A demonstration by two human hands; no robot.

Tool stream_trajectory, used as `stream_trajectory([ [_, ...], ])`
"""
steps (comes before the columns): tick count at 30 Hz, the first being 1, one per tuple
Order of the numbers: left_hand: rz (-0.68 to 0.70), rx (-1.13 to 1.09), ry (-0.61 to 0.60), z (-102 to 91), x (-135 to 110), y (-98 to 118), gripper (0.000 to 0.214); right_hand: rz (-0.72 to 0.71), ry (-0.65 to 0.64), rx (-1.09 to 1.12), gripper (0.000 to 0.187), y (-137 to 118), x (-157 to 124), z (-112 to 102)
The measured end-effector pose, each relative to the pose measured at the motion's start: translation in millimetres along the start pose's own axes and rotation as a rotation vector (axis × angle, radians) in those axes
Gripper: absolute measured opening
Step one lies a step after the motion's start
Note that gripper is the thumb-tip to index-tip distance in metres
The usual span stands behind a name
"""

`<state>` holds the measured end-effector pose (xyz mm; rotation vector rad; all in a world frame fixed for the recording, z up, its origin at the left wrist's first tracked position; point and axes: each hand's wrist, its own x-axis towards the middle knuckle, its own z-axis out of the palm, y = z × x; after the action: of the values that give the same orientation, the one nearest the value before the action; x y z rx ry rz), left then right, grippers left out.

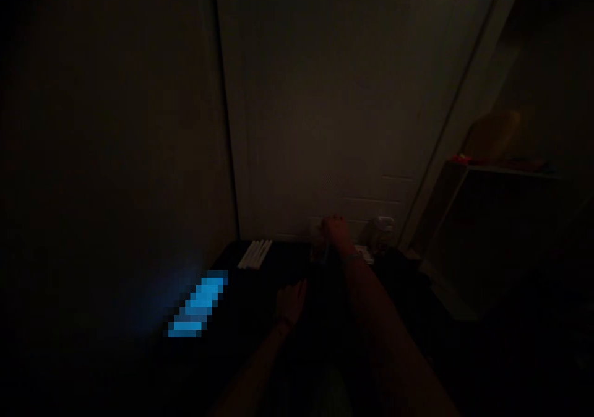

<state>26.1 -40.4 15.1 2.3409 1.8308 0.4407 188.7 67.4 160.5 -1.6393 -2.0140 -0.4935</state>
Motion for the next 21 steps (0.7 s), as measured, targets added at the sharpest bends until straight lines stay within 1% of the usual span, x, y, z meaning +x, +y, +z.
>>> stream_trajectory([
  [2, 0.033, 0.027, 0.025, 4.2, 0.4, -1.1, 0.041, 0.021, 0.069, 0.059, 0.027, -0.8, -7.0, 0.7],
  [4, 0.044, 0.028, 0.056, 8.1, 0.8, -1.5, 0.04, 0.078, 0.167, 0.123, 0.028, -5.5, -20.7, 2.3],
  [6, 0.027, -0.004, 0.07, 9.5, 1.1, -0.8, 0.039, 0.174, 0.259, 0.194, 0.031, -14.1, -43.4, 8.5],
  [9, 0.002, -0.08, 0.052, 6.1, 1.8, -1.3, 0.039, 0.317, 0.321, 0.311, 0.034, -27.9, -89.6, 29.5],
  [11, 0.015, -0.139, 0.003, 0.1, 3.3, -5.7, 0.039, 0.368, 0.3, 0.397, 0.034, -32.2, -120.7, 47.7],
  [13, 0.049, -0.185, -0.041, -8.4, 7.0, -14.8, 0.039, 0.421, 0.205, 0.503, 0.035, -31.0, -145.3, 64.4],
  [15, 0.104, -0.171, -0.015, -18.8, 14.5, -28.1, 0.036, 0.504, 0.102, 0.596, 0.038, -26.5, -160.4, 76.6],
  [17, 0.129, -0.058, 0.051, -29.9, 26.4, -43.8, 0.032, 0.591, 0.067, 0.665, 0.041, -22.1, -166.2, 83.6],
  [19, 0.049, 0.076, 0.135, -39.9, 41.5, -59.8, 0.034, 0.628, 0.036, 0.693, 0.04, -19.7, -165.5, 86.9],
  [21, -0.024, 0.175, 0.17, -47.2, 56.8, -74.5, 0.037, 0.647, 0.028, 0.715, 0.04, -19.1, -162.4, 88.3],
])
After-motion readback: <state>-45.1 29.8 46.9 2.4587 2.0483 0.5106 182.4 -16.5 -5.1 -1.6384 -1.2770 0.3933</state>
